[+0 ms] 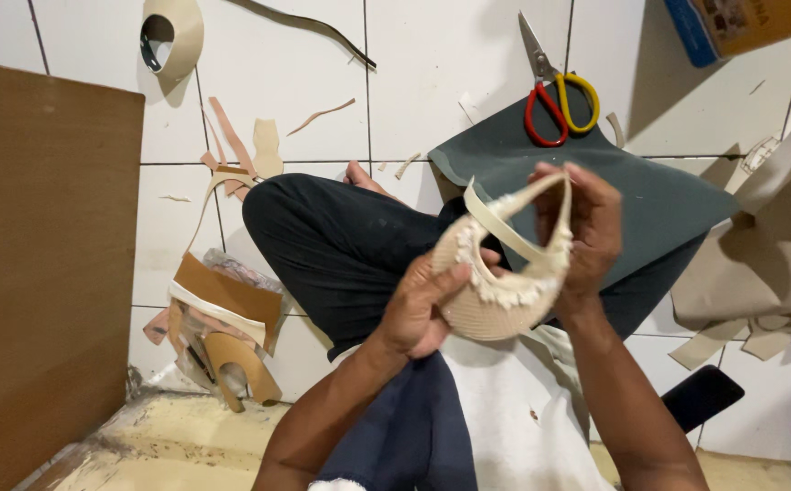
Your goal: The person sits on the floor and works on a wedge sandal: they press and fit a black polka-dot insole into a beige wedge sole, apply glue from a can, cut a piece of gray-green fabric with scissors, and wrap and press the fabric strip around the edge of the wedge, smoothing and tucking it by hand.
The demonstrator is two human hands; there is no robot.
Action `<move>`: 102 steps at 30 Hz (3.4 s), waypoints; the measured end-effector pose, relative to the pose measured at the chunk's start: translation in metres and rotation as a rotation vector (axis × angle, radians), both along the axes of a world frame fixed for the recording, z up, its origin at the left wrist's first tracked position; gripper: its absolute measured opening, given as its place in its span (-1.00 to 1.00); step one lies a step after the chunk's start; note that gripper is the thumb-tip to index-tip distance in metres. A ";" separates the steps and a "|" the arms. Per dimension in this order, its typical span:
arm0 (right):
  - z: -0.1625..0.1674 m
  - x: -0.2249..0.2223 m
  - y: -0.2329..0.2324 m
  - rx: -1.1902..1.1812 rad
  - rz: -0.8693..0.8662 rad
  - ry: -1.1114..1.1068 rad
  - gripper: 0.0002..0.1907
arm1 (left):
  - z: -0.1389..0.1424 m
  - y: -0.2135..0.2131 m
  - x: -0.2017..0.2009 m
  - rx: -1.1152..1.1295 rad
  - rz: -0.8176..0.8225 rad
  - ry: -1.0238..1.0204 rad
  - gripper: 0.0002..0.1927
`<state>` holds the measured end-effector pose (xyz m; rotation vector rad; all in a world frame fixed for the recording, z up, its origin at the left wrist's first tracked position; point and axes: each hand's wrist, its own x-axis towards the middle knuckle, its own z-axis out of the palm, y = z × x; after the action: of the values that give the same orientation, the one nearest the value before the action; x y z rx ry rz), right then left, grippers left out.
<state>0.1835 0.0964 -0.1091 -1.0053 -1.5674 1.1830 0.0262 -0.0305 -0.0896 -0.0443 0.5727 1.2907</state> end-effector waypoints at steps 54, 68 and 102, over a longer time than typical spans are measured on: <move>0.054 -0.003 -0.025 -0.791 0.378 -0.053 -0.83 | 0.077 0.018 -0.035 0.345 -0.138 1.411 -0.28; 0.057 0.008 -0.031 -0.668 0.424 0.010 -0.84 | 0.061 0.009 -0.030 0.281 -0.110 1.410 -0.35; 0.046 0.011 -0.028 -0.736 0.457 0.062 -0.89 | 0.064 0.016 -0.024 0.352 -0.149 1.470 -0.40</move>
<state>0.1944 0.0685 -0.0627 -1.0612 -1.3617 2.1862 0.0018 -0.0143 -0.0259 1.3028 1.5152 1.0891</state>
